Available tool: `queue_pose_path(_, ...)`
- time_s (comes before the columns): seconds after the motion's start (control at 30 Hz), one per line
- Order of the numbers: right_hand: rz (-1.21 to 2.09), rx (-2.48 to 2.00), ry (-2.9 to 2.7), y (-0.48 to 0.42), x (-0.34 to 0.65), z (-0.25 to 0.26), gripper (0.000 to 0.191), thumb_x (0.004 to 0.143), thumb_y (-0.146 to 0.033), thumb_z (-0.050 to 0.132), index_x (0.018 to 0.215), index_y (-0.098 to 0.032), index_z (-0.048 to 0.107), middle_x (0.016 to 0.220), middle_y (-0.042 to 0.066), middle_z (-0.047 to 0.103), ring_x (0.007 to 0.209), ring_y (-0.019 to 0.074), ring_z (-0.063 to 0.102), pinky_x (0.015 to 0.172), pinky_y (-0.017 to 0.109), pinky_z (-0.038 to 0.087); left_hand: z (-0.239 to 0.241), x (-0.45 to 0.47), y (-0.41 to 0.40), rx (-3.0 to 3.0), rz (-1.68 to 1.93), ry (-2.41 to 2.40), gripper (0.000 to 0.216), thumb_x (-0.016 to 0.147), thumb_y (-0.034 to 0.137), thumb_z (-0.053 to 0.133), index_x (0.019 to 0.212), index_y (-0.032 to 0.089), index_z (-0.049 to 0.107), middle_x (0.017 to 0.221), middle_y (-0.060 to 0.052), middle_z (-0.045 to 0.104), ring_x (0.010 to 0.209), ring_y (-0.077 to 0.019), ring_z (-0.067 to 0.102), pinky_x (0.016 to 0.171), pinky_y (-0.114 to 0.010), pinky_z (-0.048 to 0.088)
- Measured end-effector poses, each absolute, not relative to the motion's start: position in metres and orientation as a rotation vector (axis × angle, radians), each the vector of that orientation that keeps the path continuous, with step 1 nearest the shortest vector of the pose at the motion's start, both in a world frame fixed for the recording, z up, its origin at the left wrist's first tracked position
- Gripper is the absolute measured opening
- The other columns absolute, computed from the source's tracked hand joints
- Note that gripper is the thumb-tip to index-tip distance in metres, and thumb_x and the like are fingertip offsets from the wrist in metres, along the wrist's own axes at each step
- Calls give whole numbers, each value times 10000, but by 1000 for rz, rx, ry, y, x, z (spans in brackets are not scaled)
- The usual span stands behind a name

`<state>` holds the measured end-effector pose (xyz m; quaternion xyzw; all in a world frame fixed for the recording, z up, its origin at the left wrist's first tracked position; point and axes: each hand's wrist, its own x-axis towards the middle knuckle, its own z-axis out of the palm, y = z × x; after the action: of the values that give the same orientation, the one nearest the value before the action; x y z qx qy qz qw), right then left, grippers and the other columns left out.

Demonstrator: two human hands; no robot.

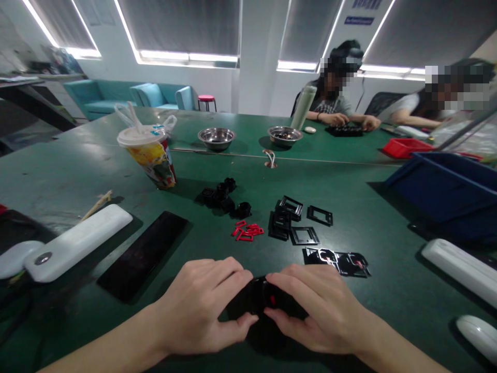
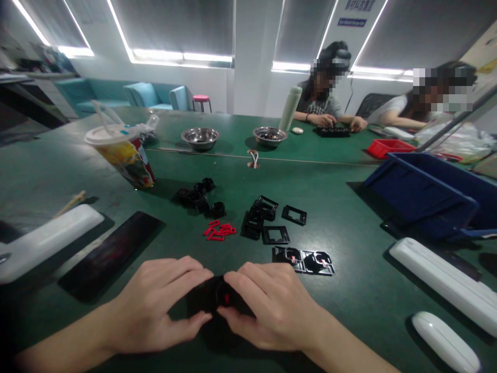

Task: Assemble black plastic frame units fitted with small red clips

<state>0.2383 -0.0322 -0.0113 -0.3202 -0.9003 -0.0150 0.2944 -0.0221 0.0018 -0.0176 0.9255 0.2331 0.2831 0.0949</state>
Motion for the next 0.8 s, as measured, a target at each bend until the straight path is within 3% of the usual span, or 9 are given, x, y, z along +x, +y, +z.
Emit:
queue_pose_path(0.37,-3,-807,-2382,-30,243,-7,340,1098,-411,554,1235,-129,686,965,78,756,756,165,714,611,295,509,-15,-21,-2,2596,839,693,216,931,299,644,1122,202,614,968,-31,713,796,-192,705,653,-310,525)
queue_pose_path(0.53,-18,-759,-2352,-32,244,-6,322,1087,-366,555,1259,-117,665,1032,106,768,875,193,754,684,306,560,-13,-22,-3,2637,911,648,228,933,318,650,1121,196,612,959,-34,718,775,-193,711,632,-311,527)
queue_pose_path(0.8,31,-734,-2384,-33,240,-7,258,1010,-285,601,1203,-129,668,944,75,763,729,180,706,593,314,518,-16,-22,-3,2721,884,601,218,935,340,641,1089,191,605,923,-39,721,761,-213,719,630,-327,543)
